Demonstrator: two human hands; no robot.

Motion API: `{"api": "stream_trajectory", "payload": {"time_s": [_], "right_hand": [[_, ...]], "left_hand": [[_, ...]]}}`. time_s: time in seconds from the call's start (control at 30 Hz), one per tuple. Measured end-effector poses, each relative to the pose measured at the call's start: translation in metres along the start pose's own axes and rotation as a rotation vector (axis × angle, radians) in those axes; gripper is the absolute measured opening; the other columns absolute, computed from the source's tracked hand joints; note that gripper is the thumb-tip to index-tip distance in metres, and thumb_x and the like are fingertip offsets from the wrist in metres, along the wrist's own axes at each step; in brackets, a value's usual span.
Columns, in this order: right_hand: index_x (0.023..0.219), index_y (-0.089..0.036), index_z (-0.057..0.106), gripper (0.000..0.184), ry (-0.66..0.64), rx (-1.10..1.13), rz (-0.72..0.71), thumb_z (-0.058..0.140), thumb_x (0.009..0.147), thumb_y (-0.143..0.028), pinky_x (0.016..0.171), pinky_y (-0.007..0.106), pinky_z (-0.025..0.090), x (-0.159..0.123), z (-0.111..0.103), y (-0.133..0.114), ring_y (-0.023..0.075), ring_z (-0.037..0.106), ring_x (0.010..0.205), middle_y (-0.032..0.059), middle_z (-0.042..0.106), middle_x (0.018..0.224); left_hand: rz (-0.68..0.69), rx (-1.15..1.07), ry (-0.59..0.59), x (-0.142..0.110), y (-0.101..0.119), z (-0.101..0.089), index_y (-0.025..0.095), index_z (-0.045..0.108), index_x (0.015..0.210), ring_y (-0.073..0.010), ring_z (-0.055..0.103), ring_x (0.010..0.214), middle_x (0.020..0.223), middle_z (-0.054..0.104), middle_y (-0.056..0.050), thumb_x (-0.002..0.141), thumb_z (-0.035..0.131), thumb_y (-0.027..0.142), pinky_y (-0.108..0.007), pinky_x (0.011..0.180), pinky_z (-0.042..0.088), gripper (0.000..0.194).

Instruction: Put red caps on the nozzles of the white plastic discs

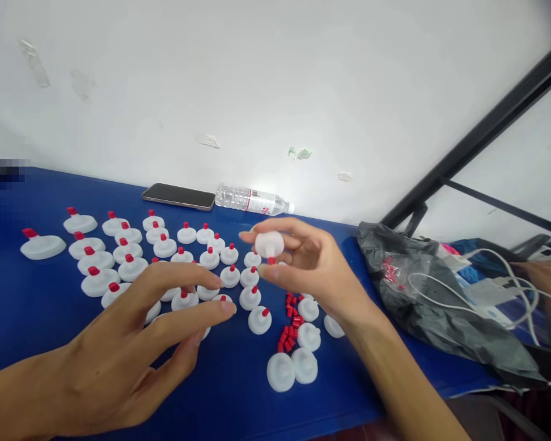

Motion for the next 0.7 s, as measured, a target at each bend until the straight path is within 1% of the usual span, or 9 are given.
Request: {"api": "stream_trajectory", "payload": {"time_s": [0.1, 0.17, 0.2, 0.3, 0.4, 0.5, 0.6, 0.67, 0.7], "right_hand": [[0.118, -0.03, 0.091, 0.042, 0.143, -0.015, 0.009, 0.107, 0.08, -0.024, 0.092, 0.036, 0.074, 0.003, -0.018, -0.001, 0.0261, 0.087, 0.113, 0.003, 0.093, 0.128], [0.117, -0.03, 0.091, 0.041, 0.19, -0.026, 0.012, 0.107, 0.079, -0.027, 0.098, 0.04, 0.074, 0.004, -0.024, 0.0, 0.0292, 0.087, 0.123, 0.0037, 0.094, 0.125], [0.118, -0.029, 0.091, 0.04, 0.201, -0.036, 0.01, 0.107, 0.08, -0.03, 0.098, 0.04, 0.074, 0.004, -0.025, 0.001, 0.03, 0.087, 0.123, 0.0043, 0.094, 0.124], [0.12, -0.028, 0.091, 0.039, 0.185, -0.086, -0.001, 0.104, 0.085, -0.04, 0.092, 0.04, 0.074, 0.003, -0.024, 0.002, 0.0296, 0.089, 0.116, 0.0061, 0.095, 0.122], [0.121, -0.027, 0.088, 0.037, 0.144, -0.151, 0.004, 0.098, 0.091, -0.046, 0.088, 0.038, 0.071, 0.003, -0.018, 0.0, 0.0266, 0.087, 0.106, 0.0066, 0.094, 0.119], [0.116, -0.027, 0.083, 0.032, 0.184, -0.242, 0.019, 0.094, 0.094, -0.048, 0.082, 0.036, 0.067, 0.004, -0.021, 0.0, 0.0231, 0.083, 0.098, 0.007, 0.092, 0.121], [0.107, -0.026, 0.078, 0.025, 0.264, -0.443, 0.028, 0.089, 0.099, -0.047, 0.076, 0.035, 0.062, 0.004, -0.029, 0.001, 0.0198, 0.075, 0.086, 0.0076, 0.087, 0.123], [0.104, -0.025, 0.077, 0.016, 0.308, -0.627, -0.011, 0.082, 0.105, -0.041, 0.082, 0.037, 0.062, 0.003, -0.034, -0.002, 0.0195, 0.074, 0.085, 0.0073, 0.084, 0.121], [0.104, -0.025, 0.078, 0.013, 0.314, -0.716, -0.034, 0.08, 0.107, -0.037, 0.088, 0.039, 0.062, 0.003, -0.035, -0.003, 0.0207, 0.075, 0.089, 0.0073, 0.083, 0.121]], "left_hand": [[0.004, -0.017, -0.002, -0.002, 0.001, 0.003, 0.023, 0.071, 0.139, -0.0171, 0.072, 0.123, 0.138, 0.065, -0.007, 0.113, 0.05, -0.004, -0.028, 0.111, 0.065, 0.043], [0.007, -0.033, 0.01, -0.004, 0.001, 0.004, 0.023, 0.071, 0.137, -0.0188, 0.072, 0.122, 0.134, 0.067, -0.007, 0.111, 0.049, -0.006, -0.032, 0.11, 0.066, 0.045], [0.002, -0.037, 0.02, -0.004, 0.0, 0.003, 0.023, 0.071, 0.136, -0.0199, 0.073, 0.121, 0.132, 0.068, -0.008, 0.11, 0.049, -0.006, -0.033, 0.109, 0.066, 0.045], [0.026, -0.035, 0.015, -0.005, 0.001, 0.002, 0.024, 0.073, 0.136, -0.0212, 0.075, 0.121, 0.131, 0.07, -0.008, 0.108, 0.052, -0.005, -0.035, 0.107, 0.068, 0.045], [0.048, -0.052, -0.005, -0.004, 0.001, 0.002, 0.023, 0.074, 0.136, -0.0192, 0.076, 0.123, 0.135, 0.07, -0.004, 0.107, 0.055, -0.004, -0.033, 0.111, 0.068, 0.045], [0.005, -0.049, -0.005, -0.003, -0.004, 0.0, 0.027, 0.074, 0.137, -0.0191, 0.077, 0.123, 0.134, 0.071, -0.002, 0.108, 0.052, -0.002, -0.033, 0.111, 0.07, 0.046], [0.04, -0.034, -0.056, -0.003, -0.001, 0.003, 0.027, 0.072, 0.14, -0.0209, 0.078, 0.121, 0.129, 0.074, -0.008, 0.108, 0.054, -0.003, -0.036, 0.106, 0.072, 0.048], [0.046, -0.044, -0.055, -0.004, 0.0, 0.003, 0.026, 0.073, 0.139, -0.0212, 0.078, 0.119, 0.128, 0.075, -0.009, 0.106, 0.055, -0.005, -0.037, 0.103, 0.072, 0.049], [0.036, -0.053, -0.048, -0.004, -0.001, 0.003, 0.026, 0.073, 0.139, -0.0208, 0.077, 0.119, 0.129, 0.074, -0.008, 0.106, 0.054, -0.006, -0.037, 0.104, 0.071, 0.049]]}}
Point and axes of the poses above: each hand's wrist, its own x-axis towards the middle knuckle, its own z-axis out of the palm, y = z × x, the point moved 10 cm from there along x, towards the middle knuckle
